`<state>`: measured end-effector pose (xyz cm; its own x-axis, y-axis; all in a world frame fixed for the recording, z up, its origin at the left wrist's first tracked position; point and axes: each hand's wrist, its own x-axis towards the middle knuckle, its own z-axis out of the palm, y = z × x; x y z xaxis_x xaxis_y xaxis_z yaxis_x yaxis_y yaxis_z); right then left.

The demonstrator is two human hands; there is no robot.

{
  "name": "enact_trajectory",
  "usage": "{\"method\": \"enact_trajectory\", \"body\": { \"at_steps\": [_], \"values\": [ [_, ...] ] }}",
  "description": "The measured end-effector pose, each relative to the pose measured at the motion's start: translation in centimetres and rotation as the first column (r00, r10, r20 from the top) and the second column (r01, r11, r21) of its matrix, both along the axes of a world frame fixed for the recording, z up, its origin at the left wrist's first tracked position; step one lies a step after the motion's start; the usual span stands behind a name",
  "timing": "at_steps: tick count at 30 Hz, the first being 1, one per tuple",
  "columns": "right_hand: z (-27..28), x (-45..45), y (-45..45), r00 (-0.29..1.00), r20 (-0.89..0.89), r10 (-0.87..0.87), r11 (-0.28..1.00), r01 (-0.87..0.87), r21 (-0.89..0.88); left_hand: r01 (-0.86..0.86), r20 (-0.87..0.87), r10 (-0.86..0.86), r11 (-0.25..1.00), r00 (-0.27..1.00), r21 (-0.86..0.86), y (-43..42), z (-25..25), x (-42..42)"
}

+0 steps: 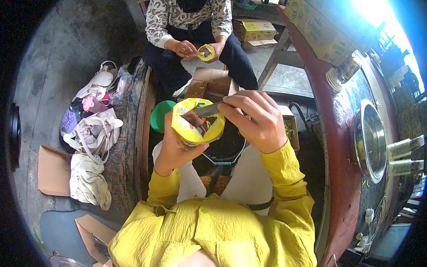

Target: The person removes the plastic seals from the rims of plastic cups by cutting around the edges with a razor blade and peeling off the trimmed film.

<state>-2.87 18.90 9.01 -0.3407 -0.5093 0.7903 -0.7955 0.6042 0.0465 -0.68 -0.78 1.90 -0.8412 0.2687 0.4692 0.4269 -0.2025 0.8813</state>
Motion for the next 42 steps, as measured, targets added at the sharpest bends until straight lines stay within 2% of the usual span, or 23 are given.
{"method": "enact_trajectory", "body": {
  "at_steps": [3, 6, 9, 11, 14, 21, 31, 36, 42],
  "values": [
    [0.5, -0.1, 0.0, 0.997, -0.078, 0.029, 0.998, -0.024, 0.059, -0.055, -0.136, 0.036, 0.989, 0.990, -0.134, -1.0, 0.8, 0.1],
    [1.1, 0.1, -0.2, 0.992, -0.122, 0.043, 0.994, -0.031, 0.103, -0.100, -0.083, 0.088, 0.983, 0.993, -0.154, -1.4, 0.9, 0.8],
    [1.7, 0.4, -0.5, 0.991, -0.125, 0.049, 0.990, -0.032, 0.139, -0.047, 0.029, 0.049, 0.996, 0.998, -0.073, -1.5, 1.1, 1.3],
    [2.0, 0.3, -0.4, 0.985, -0.159, 0.062, 0.983, -0.032, 0.183, -0.076, 0.000, 0.076, 0.994, 0.997, -0.081, -1.4, 1.2, 1.3],
    [1.5, 0.1, -0.5, 0.981, -0.161, 0.107, 0.991, -0.093, 0.092, -0.145, -0.074, 0.134, 0.973, 0.988, -0.177, -1.1, 1.5, 1.4],
    [0.3, -0.4, 0.0, 0.968, -0.205, 0.146, 0.988, -0.134, 0.072, -0.243, -0.154, 0.204, 0.921, 0.967, -0.303, -0.9, 1.2, 1.2],
    [-1.3, -1.0, 0.0, 0.948, -0.229, 0.223, 0.973, -0.230, -0.007, -0.188, -0.101, 0.166, 0.944, 0.981, -0.271, -0.5, 1.4, 1.4],
    [-1.6, -0.7, 0.4, 0.972, -0.159, 0.176, 0.984, -0.178, 0.004, -0.188, -0.120, 0.160, 0.942, 0.980, -0.278, -0.2, 2.0, 1.3],
    [-2.6, -1.0, 0.6, 0.970, -0.171, 0.170, 0.983, -0.180, -0.045, -0.124, -0.065, 0.110, 0.957, 0.992, -0.261, -0.1, 1.9, 1.2]
  ]
}}
